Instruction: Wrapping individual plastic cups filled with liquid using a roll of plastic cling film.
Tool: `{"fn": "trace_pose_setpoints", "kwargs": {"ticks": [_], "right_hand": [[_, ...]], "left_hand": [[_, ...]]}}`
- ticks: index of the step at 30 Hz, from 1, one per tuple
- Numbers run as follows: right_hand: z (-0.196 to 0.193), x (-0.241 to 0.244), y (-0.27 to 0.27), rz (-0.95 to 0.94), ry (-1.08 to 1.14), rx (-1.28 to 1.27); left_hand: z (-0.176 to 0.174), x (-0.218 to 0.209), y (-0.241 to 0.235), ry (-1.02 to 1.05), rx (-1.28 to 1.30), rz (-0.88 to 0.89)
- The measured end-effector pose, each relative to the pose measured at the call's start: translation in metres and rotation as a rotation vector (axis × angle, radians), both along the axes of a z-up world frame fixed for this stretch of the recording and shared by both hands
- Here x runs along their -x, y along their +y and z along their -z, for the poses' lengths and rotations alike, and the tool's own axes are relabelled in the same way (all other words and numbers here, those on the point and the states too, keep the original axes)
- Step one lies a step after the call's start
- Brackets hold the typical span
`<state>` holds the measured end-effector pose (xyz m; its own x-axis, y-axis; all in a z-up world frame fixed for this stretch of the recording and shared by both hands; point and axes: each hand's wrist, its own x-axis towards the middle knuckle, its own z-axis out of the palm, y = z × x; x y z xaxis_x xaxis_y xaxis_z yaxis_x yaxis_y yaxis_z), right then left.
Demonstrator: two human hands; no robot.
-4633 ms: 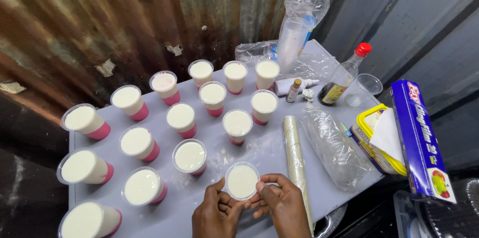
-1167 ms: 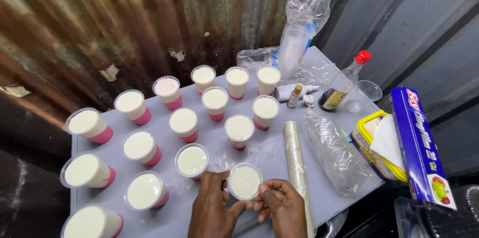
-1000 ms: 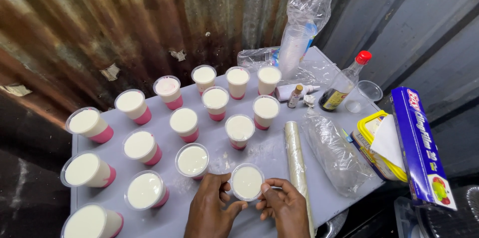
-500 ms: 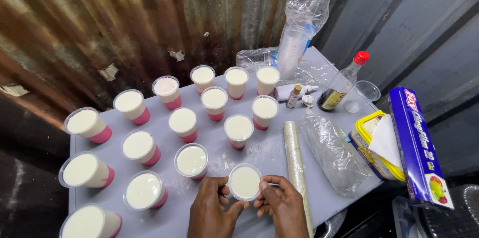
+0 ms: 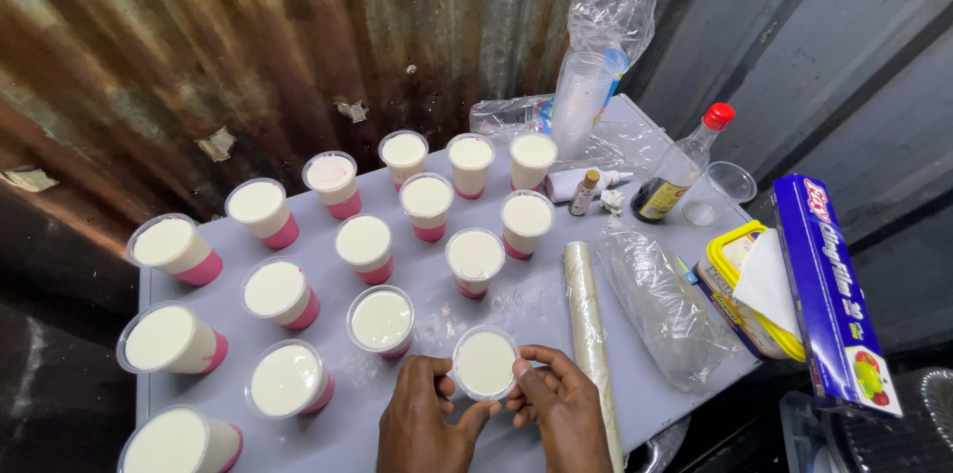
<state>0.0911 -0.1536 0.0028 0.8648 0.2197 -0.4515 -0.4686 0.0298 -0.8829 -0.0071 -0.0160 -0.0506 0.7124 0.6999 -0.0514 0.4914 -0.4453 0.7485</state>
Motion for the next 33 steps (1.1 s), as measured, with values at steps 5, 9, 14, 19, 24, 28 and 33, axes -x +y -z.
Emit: {"fn": "trace_pose_setpoints", "kwargs": {"ticks": [5, 9, 14, 19, 24, 28, 33], "right_hand": [[0.005, 0.0, 0.003, 0.015, -0.009, -0.01], [0.004, 0.002, 0.004, 0.045, 0.015, -0.037], [-0.001, 0.001, 0.002, 0.029, 0.026, 0.003], [0.001, 0.003, 0.002, -0.005, -0.017, 0.014], [0.01, 0.001, 0.001, -0.017, -0.028, -0.025], [0.006, -0.003, -0.001, -0.036, -0.036, 0.035], [0.006, -0.006, -0.003, -0.072, -0.062, 0.055]], "left_hand": [[0.004, -0.001, -0.003, -0.02, -0.009, -0.012], [0.001, 0.0, -0.007, 0.006, 0.001, -0.037], [0.002, 0.0, -0.01, 0.011, 0.005, -0.035], [0.01, 0.0, -0.013, 0.009, 0.025, -0.082], [0.018, 0.001, -0.013, -0.012, -0.041, -0.076], [0.015, 0.005, -0.007, -0.083, -0.077, -0.051], [-0.017, 0.006, 0.013, -0.037, -0.031, 0.057]]}}
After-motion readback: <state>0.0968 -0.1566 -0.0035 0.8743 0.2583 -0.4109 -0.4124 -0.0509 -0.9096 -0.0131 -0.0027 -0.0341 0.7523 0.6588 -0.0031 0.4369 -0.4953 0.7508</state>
